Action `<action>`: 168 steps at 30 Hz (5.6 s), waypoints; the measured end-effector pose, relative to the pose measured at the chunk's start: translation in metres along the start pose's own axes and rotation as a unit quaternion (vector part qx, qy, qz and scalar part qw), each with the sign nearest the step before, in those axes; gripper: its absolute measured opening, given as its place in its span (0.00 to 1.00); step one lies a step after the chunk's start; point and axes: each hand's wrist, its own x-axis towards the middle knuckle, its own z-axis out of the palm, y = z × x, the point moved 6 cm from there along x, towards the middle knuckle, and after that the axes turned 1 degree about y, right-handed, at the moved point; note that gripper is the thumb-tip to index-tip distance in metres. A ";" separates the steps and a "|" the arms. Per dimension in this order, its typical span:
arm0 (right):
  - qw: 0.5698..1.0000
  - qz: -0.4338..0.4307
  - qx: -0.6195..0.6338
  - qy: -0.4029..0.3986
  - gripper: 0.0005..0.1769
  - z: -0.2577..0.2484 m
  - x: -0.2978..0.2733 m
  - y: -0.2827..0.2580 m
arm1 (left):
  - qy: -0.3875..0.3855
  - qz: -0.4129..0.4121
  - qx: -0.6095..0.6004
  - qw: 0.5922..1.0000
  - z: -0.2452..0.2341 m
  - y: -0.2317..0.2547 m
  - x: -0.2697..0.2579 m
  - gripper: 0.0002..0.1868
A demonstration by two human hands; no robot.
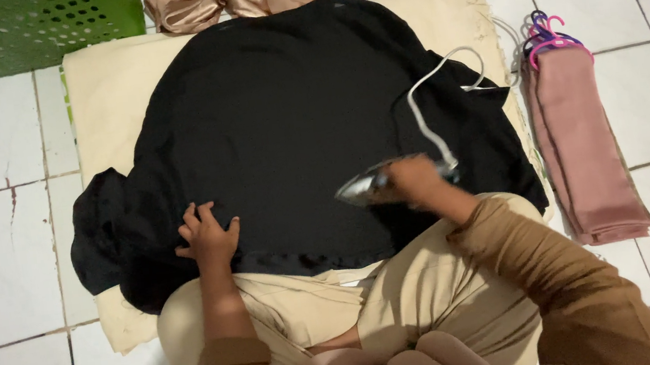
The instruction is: The person is ironing a black garment on a padded mat placed on the floor, smoothing out wrinkles with steady strokes.
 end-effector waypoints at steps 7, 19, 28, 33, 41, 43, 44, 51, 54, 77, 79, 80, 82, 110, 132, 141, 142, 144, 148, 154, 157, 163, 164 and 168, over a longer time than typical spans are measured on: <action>0.994 0.092 0.046 0.033 0.24 0.032 0.056 0.083 | -0.037 -0.035 0.012 0.999 -0.002 0.004 0.003 0.32; 0.958 -0.213 0.032 0.191 0.22 -0.003 0.033 -0.168 | -0.061 -0.067 0.034 0.995 0.000 0.001 0.002 0.23; 0.967 0.054 0.118 0.218 0.20 -0.018 0.147 -0.028 | -0.057 -0.062 0.021 0.996 -0.010 0.010 -0.004 0.21; 0.937 0.241 0.132 0.217 0.29 -0.030 0.156 0.107 | -0.064 -0.068 0.033 0.995 -0.014 0.016 -0.006 0.20; 0.978 0.126 0.123 0.115 0.28 -0.046 0.137 0.042 | -0.016 -0.037 0.020 0.999 -0.009 0.017 -0.006 0.19; 0.988 0.066 0.085 0.107 0.26 -0.044 0.138 -0.006 | -0.023 -0.041 0.025 0.999 -0.006 0.014 -0.005 0.18; 0.989 0.003 0.083 0.123 0.25 -0.046 0.136 -0.035 | -0.026 -0.037 0.022 0.999 -0.003 0.012 -0.004 0.18; 0.958 -0.102 0.058 0.261 0.20 -0.062 0.204 -0.115 | -0.006 -0.018 0.024 1.000 -0.010 0.008 -0.008 0.22; 0.963 0.019 0.094 0.250 0.20 -0.071 0.253 -0.069 | -0.053 -0.047 0.012 0.997 -0.006 0.005 -0.003 0.22; 0.979 -0.172 0.067 0.083 0.21 -0.029 0.065 -0.155 | -0.037 -0.060 0.013 0.997 0.000 -0.005 0.001 0.41; 0.959 -0.254 0.064 0.108 0.23 -0.031 0.061 -0.187 | -0.042 -0.071 0.015 0.997 0.001 -0.008 0.003 0.42; 0.963 -0.231 0.049 0.133 0.20 -0.037 0.067 -0.191 | -0.051 -0.071 0.015 0.996 -0.004 -0.004 0.001 0.42; 0.965 -0.210 0.035 0.154 0.16 -0.042 0.097 -0.190 | -0.063 -0.076 0.013 0.995 -0.010 -0.001 -0.004 0.43; 0.939 0.251 0.198 0.125 0.31 -0.005 0.055 0.198 | -0.005 -0.042 0.044 0.998 0.013 -0.020 0.013 0.27; 0.470 0.112 0.759 0.437 0.23 -0.015 0.118 0.385 | 0.050 -0.013 0.079 0.995 -0.016 0.013 -0.003 0.30; 0.410 0.132 0.786 0.444 0.22 0.005 0.131 0.400 | 0.094 0.019 0.067 0.993 -0.015 0.018 -0.006 0.32; 0.410 0.133 0.786 0.442 0.22 0.006 0.135 0.401 | 0.093 0.018 0.067 0.993 -0.015 0.019 -0.008 0.32; 0.411 0.081 0.790 0.448 0.21 0.004 0.146 0.397 | 0.096 0.031 0.070 0.992 -0.018 0.021 -0.008 0.33; 0.415 0.111 0.788 0.441 0.24 0.014 0.167 0.380 | 0.091 0.022 0.064 0.994 -0.016 0.020 -0.006 0.32; 0.468 0.145 0.705 0.513 0.25 0.012 0.165 0.374 | 0.053 -0.017 0.074 0.996 -0.017 0.018 -0.005 0.32; 0.436 0.161 0.738 0.489 0.24 0.017 0.164 0.375 | 0.069 0.008 0.068 0.995 -0.016 0.021 -0.005 0.32; 0.562 0.213 0.641 0.477 0.29 0.013 0.149 0.360 | 0.070 0.012 0.060 0.996 -0.016 0.021 -0.007 0.32; 0.600 0.219 0.592 0.491 0.27 0.012 0.148 0.360 | 0.071 0.014 0.052 0.996 -0.017 0.022 -0.008 0.32; 0.614 0.211 0.600 0.468 0.26 0.002 0.145 0.348 | 0.119 0.050 0.091 0.987 -0.016 0.021 -0.011 0.32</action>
